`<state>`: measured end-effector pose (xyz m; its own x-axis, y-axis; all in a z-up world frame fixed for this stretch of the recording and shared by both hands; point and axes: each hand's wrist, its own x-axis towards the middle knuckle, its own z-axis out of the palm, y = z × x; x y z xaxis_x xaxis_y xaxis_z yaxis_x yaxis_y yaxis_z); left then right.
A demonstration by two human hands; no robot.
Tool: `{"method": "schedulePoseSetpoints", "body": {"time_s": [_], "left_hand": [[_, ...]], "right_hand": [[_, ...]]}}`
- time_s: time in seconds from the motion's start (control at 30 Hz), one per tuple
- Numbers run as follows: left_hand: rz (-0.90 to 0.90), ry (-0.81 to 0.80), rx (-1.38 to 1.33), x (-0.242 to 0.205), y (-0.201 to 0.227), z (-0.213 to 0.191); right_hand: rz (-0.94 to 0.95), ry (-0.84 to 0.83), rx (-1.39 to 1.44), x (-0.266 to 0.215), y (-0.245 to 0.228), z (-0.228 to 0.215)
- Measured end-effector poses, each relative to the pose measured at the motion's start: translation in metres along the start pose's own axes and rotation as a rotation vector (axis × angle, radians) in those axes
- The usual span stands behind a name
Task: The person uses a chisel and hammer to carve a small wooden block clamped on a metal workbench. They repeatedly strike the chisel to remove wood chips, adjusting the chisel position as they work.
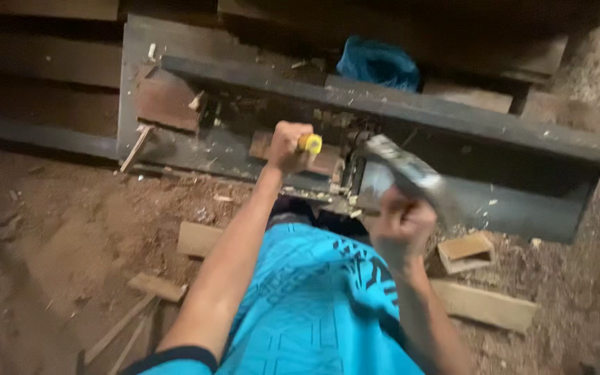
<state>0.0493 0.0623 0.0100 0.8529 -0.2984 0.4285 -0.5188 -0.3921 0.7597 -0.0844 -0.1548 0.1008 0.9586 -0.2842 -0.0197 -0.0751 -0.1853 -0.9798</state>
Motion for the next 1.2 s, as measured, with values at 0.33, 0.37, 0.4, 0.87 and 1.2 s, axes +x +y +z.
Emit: {"method": "schedulePoseSetpoints", "body": {"time_s": [0.33,0.37,0.4,0.87,1.2], "left_hand": [[0.037,-0.005,-0.107,-0.002,-0.006,-0.022],[0.041,-0.015,-0.104,-0.006,-0.004,-0.022],[0.064,-0.023,-0.091,-0.002,-0.007,-0.024],[-0.016,0.02,-0.195,0.003,-0.012,-0.038],[0.04,0.03,-0.224,0.0,-0.012,-0.04]], "right_hand": [[0.187,0.045,0.326,-0.022,0.012,0.029],[-0.05,0.103,0.132,-0.029,0.005,0.027],[-0.114,0.02,-0.155,-0.025,0.0,0.033],[-0.07,-0.173,-0.607,-0.005,-0.05,0.059],[-0.098,-0.157,-0.572,0.005,-0.077,0.073]]}}
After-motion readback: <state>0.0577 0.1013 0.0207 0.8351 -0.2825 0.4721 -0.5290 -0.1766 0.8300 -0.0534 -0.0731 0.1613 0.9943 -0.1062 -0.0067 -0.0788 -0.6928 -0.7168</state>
